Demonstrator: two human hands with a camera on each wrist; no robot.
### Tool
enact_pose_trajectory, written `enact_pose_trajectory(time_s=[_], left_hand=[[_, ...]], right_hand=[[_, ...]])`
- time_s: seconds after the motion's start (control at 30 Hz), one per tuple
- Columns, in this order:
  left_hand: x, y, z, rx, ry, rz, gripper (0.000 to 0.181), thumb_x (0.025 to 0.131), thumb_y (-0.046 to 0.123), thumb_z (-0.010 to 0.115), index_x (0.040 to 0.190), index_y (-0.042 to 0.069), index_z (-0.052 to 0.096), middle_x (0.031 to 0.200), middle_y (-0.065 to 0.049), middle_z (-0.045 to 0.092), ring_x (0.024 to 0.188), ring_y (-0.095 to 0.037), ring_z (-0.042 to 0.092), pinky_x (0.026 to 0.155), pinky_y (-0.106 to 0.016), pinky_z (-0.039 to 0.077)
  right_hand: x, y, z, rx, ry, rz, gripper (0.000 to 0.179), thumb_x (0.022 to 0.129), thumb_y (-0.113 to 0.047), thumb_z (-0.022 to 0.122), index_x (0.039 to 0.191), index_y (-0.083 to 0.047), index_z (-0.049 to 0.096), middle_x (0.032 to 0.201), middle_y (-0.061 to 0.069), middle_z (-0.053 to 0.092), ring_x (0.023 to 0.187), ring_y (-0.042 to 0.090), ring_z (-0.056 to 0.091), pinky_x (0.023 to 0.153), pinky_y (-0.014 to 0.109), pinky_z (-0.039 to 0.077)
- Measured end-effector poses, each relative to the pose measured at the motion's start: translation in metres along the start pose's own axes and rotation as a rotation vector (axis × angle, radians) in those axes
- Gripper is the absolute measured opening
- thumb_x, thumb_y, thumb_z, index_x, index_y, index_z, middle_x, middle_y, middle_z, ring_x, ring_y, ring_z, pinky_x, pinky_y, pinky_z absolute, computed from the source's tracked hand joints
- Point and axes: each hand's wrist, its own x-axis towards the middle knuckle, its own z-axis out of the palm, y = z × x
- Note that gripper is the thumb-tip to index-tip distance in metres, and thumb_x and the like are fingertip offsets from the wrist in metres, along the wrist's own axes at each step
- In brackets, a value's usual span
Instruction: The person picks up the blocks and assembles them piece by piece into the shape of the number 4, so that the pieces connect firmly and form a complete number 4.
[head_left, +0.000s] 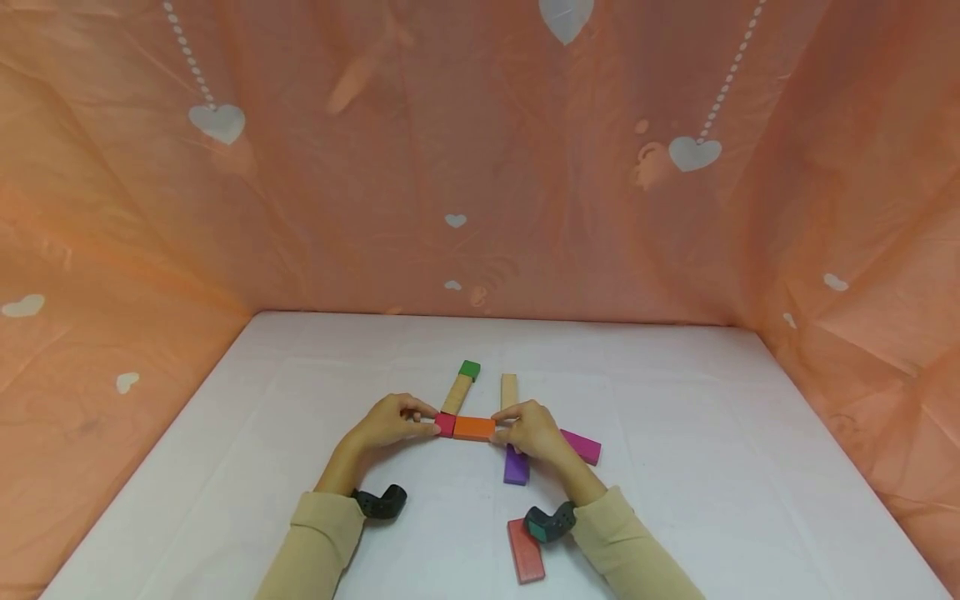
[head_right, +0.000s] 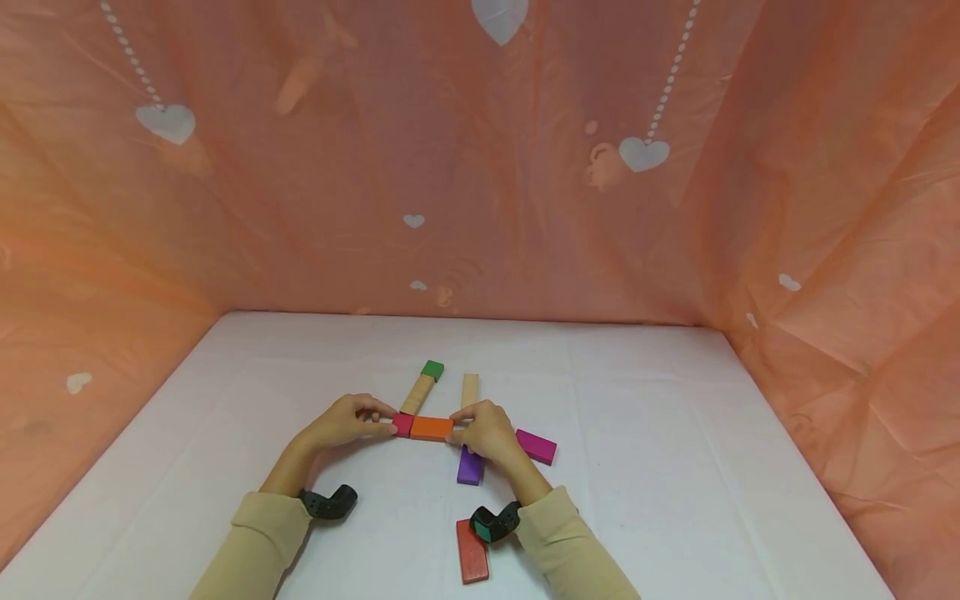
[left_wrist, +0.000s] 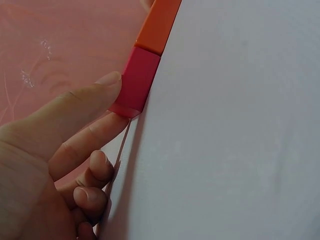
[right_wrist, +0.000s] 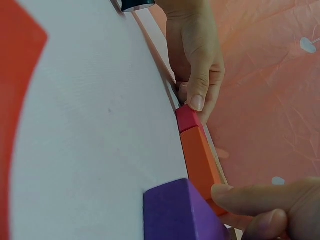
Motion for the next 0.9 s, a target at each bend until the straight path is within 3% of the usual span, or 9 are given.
enact_pose_trajectory(time_s=[0.6,0.9], left_hand=[[-0.0007,0.0008,0.0015,0.015,0.011,-0.008,0.028,0.080,0.025,0.078,0.102,0.008,0.074,0.083,-0.002,0.053,0.087,-0.017,0.045,0.073,-0.029,0.036],[-0.0007,-0.0001,-0.0003,-0.001,0.029,0.067,0.030,0.081,0.022,0.077,0.105,0.005,0.073,0.086,-0.006,0.057,0.083,-0.015,0.046,0.070,-0.023,0.038]], right_hand=[[-0.0001,-0.0007,0.0009,-0.004,0.004,0.009,0.031,0.081,-0.009,0.073,0.112,-0.005,0.072,0.049,-0.004,0.041,0.043,0.007,0.039,0.046,0.019,0.033],[0.0000,-0.0008,0.0009,-0.007,0.000,0.020,0.032,0.081,-0.009,0.073,0.113,-0.005,0.071,0.050,-0.004,0.042,0.043,0.007,0.040,0.046,0.019,0.033]])
